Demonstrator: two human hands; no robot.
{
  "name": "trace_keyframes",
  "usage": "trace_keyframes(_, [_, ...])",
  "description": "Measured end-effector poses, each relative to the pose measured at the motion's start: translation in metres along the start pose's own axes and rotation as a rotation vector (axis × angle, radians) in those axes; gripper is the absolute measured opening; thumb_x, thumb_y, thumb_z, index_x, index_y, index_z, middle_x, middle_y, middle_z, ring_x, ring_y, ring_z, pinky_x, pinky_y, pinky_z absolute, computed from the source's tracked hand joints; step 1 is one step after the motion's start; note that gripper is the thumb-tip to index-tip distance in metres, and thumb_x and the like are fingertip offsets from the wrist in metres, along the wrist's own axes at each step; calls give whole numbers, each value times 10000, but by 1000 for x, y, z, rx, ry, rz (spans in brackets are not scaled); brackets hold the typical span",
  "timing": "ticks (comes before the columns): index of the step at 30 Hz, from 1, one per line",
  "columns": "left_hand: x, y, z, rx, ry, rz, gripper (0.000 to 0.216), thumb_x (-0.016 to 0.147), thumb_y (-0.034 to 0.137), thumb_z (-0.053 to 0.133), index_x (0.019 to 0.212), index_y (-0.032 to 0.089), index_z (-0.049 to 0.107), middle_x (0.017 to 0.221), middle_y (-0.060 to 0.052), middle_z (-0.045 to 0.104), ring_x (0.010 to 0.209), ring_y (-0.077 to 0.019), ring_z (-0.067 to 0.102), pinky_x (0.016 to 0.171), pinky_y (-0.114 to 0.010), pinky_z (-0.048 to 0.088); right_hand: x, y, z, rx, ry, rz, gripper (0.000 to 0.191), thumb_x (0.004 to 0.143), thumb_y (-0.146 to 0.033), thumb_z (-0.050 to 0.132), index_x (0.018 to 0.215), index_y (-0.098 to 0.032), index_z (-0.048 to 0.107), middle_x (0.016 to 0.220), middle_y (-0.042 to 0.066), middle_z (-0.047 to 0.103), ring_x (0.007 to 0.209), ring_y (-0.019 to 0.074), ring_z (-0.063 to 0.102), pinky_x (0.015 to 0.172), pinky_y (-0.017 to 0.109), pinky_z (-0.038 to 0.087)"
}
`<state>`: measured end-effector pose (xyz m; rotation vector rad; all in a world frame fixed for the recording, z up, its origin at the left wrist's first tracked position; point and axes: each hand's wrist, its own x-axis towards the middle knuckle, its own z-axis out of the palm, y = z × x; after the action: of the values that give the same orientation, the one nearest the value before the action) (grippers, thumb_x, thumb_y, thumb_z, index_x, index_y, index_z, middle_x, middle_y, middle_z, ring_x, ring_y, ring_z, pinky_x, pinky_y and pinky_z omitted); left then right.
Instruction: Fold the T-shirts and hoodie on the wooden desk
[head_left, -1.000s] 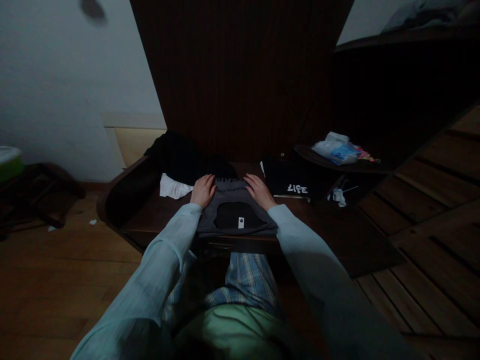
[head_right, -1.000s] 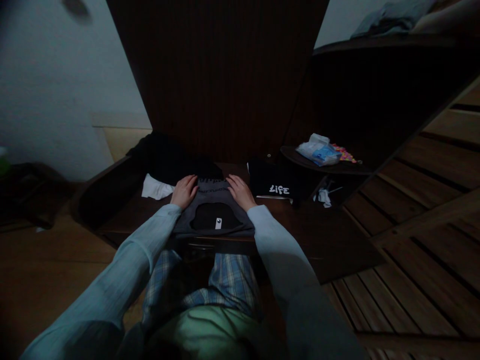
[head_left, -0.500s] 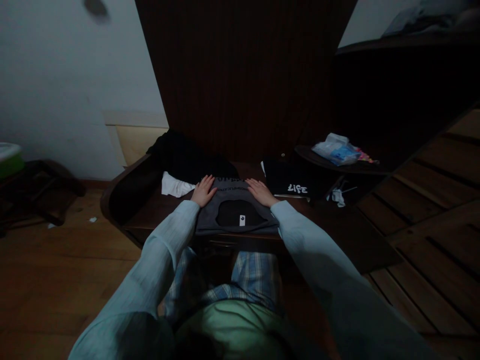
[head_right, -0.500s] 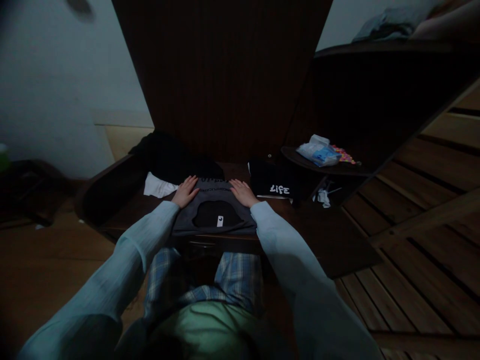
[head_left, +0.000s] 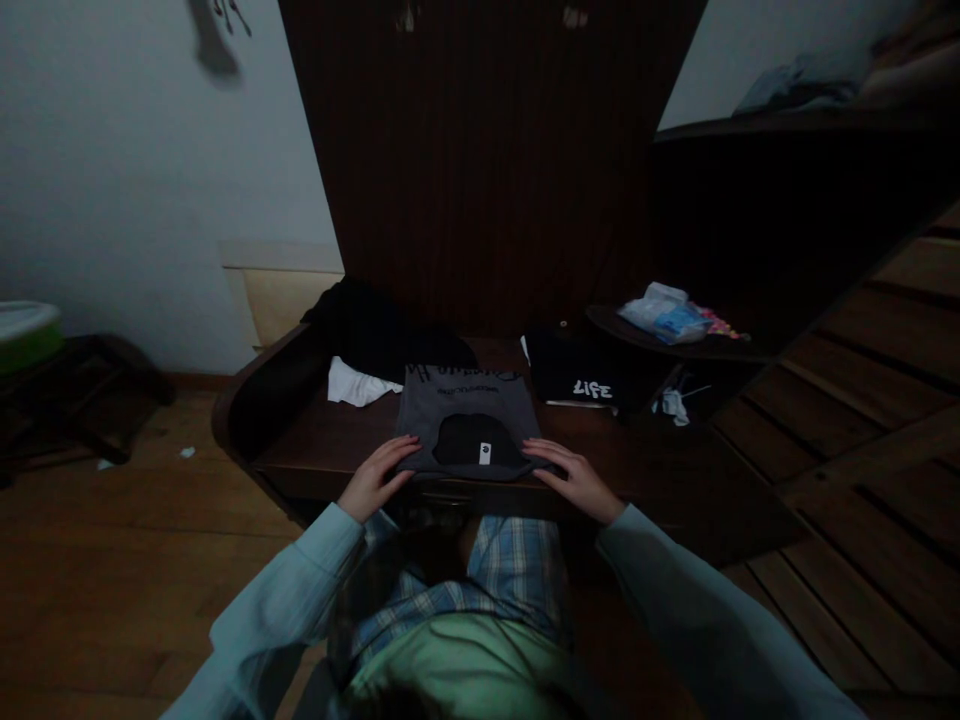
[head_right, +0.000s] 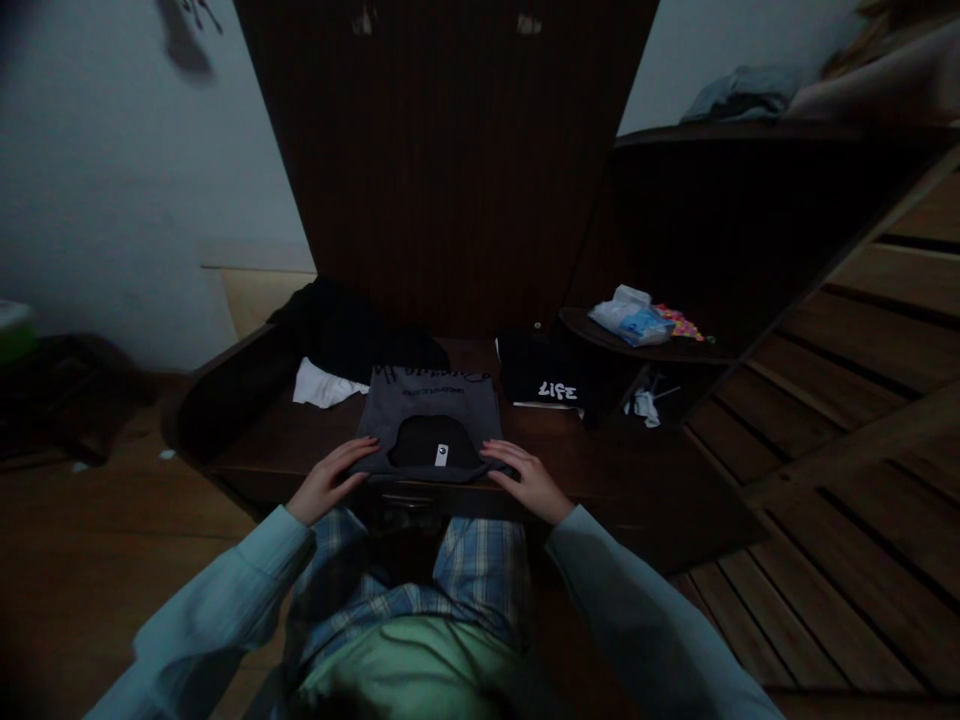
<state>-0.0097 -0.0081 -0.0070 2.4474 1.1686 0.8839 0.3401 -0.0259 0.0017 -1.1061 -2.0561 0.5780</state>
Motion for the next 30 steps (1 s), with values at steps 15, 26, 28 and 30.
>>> trace_keyframes(15, [9, 25, -10, 244, 264, -100, 132, 751, 208, 463, 825, 184, 570, 838, -48, 570, 814, -187, 524, 730, -328, 452, 6, -6, 4, -230, 224, -46, 216, 767, -141, 465, 922, -209, 598, 909, 51, 647, 884, 190, 598, 801, 345, 472])
trace_keyframes(26, [9, 29, 7, 103, 15, 77, 192, 798, 145, 399, 888, 192, 562, 883, -49, 603, 882, -164, 548, 785, -303, 457, 4, -8, 10, -374, 74, -242, 134, 824, -161, 480, 886, -197, 593, 874, 50, 654, 826, 174, 591, 749, 331, 485])
trace_keyframes(28, [8, 33, 11, 162, 40, 44, 203, 798, 159, 394, 904, 184, 565, 872, -57, 585, 861, -176, 535, 767, -316, 456, 3, -10, 11, -413, 70, -234, 131, 810, -154, 490, 884, -190, 591, 884, 56, 651, 834, 179, 585, 756, 336, 483])
trace_keyframes(30, [11, 39, 12, 258, 29, 13, 231, 793, 198, 415, 963, 175, 570, 865, -67, 559, 834, -192, 521, 738, -332, 457, 4, -16, 12, -476, 54, -213, 112, 782, -151, 513, 859, -173, 592, 868, 69, 641, 829, 194, 574, 748, 349, 481])
